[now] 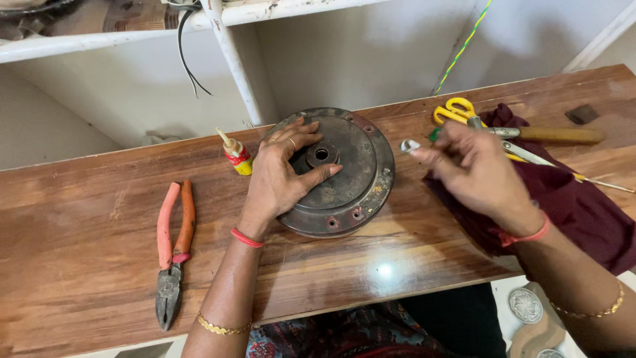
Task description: The person places small metal pieces into holes around the edge of a circular metal component, then uses a wrench to tighten the pieces. The person also briefly handles a pair of pliers.
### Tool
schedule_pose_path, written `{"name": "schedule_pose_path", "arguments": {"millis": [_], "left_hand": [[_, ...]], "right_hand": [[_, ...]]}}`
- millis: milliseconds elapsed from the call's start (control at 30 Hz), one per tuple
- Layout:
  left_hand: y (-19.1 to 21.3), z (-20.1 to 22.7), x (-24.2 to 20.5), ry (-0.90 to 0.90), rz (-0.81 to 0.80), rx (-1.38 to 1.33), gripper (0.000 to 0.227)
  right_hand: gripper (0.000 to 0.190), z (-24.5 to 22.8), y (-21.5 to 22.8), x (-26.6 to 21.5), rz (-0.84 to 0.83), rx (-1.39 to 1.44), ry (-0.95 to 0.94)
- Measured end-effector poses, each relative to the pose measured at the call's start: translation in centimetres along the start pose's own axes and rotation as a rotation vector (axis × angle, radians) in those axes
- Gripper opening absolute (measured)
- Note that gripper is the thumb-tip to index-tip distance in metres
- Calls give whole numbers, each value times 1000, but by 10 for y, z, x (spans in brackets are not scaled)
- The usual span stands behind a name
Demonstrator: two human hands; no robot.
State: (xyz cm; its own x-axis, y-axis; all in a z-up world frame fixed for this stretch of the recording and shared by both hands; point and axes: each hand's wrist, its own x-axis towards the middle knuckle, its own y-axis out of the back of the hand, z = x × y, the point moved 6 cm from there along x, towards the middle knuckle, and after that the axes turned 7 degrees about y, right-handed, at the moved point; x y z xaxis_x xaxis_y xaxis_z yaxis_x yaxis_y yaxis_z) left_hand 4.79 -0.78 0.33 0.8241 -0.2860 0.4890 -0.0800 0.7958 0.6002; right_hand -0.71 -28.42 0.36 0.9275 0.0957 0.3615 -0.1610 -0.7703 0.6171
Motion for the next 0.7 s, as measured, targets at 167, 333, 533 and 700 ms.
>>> {"name": "schedule_pose_path", "arguments": {"millis": [167,333,533,700], "left_hand": [[-1,-2,-3,10,6,-6,54],[-1,2,-5,-5,30,18,56],[0,5,-8,60,70,54,56],[0,6,-7,58,64,44,56]], "right_hand": [[31,22,13,12,-211,-399,18],[25,19,-22,-14,-157,-468,240],[21,5,-37,-21,-94,-463,387],[22,10,-16,-19,-106,-348,340]]}}
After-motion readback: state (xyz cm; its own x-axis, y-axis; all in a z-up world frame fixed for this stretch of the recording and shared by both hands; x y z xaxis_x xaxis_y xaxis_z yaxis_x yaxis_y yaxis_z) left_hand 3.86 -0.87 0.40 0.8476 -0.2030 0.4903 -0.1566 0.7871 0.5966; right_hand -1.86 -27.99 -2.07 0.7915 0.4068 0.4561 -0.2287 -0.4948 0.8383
